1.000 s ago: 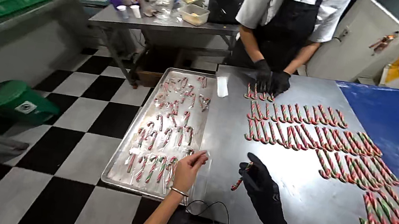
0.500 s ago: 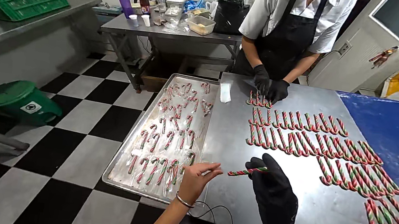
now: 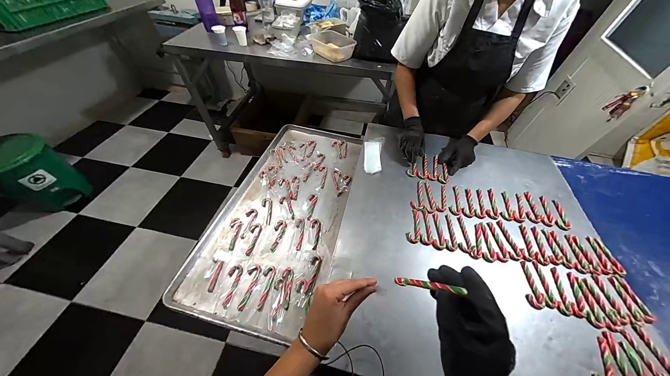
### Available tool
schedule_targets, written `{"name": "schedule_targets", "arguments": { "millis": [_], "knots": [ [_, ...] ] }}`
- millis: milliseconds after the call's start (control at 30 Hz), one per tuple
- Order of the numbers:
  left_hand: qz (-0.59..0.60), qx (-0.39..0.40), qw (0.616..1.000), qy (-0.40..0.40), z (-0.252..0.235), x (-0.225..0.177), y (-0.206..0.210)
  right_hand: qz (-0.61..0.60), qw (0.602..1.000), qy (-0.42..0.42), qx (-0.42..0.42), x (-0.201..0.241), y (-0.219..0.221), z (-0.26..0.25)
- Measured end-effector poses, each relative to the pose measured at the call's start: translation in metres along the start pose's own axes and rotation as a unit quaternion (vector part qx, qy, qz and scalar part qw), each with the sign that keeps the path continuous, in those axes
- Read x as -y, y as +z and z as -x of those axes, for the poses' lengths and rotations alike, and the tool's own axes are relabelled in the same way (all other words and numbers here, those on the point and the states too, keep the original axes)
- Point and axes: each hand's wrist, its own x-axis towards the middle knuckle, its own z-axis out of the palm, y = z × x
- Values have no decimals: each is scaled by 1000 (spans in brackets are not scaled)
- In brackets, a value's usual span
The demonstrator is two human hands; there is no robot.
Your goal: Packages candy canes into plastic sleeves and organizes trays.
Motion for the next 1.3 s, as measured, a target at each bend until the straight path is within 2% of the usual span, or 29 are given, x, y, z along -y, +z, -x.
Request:
{"name": "schedule_targets", "arguments": {
  "millis": [100, 167, 300, 400, 467, 500, 533, 567, 667, 700, 733, 767, 833, 867, 933, 1033, 1133, 1233, 1300],
  "knots": [
    [-1, -2, 1000, -8, 1, -1, -2, 3, 999, -12, 33, 9, -2, 2],
    [-8, 7, 1000, 6, 0, -6, -2, 10, 998, -2, 54, 10, 2, 9],
    [-17, 10, 998, 61, 1, -10, 3, 11, 999, 5, 45, 1, 12, 16],
    [-26, 7, 996, 84, 1, -10, 4, 33, 996, -1, 78, -10, 15, 22],
    [-14, -9, 995, 94, 0, -13, 7, 140, 975, 10, 173, -12, 13, 25],
    [-4, -24, 996, 85, 0, -14, 10, 181, 948, 67, 253, -3, 11, 22],
    [8, -31, 997, 68, 3, -14, 14, 175, 921, 151, 315, 11, 11, 15],
    [21, -18, 998, 51, 7, -13, 18, 154, 907, 202, 336, 11, 8, 16],
    [48, 60, 996, 36, 19, -14, 27, 111, 920, 227, 299, -13, -6, 35],
    [41, 64, 997, 18, 20, -10, 26, 110, 922, 240, 281, -22, -8, 39],
    [19, 45, 999, -21, 18, -1, 24, 113, 925, 250, 264, -35, -10, 40],
    [-17, 19, 995, -97, 13, 13, 18, 120, 926, 262, 244, -47, -10, 40],
    [-88, -5, 952, -295, 1, 56, 4, 149, 937, 252, 191, -65, -4, 38],
    [-114, 2, 925, -362, -1, 82, -2, 166, 944, 235, 164, -75, 1, 41],
    [-155, 29, 892, -425, 6, 120, -12, 176, 951, 218, 133, -97, 16, 53],
    [-168, 7, 902, -396, 19, 145, -10, 184, 956, 197, 115, -135, 29, 71],
    [-136, -10, 918, -372, 24, 143, -11, 206, 940, 192, 195, -160, 14, 92],
    [-83, -24, 924, -373, 25, 140, -13, 304, 908, 92, 273, -160, -37, 93],
    [-77, -35, 922, -378, 26, 142, -14, 418, 857, 76, 292, -164, -96, 69]
  ]
}}
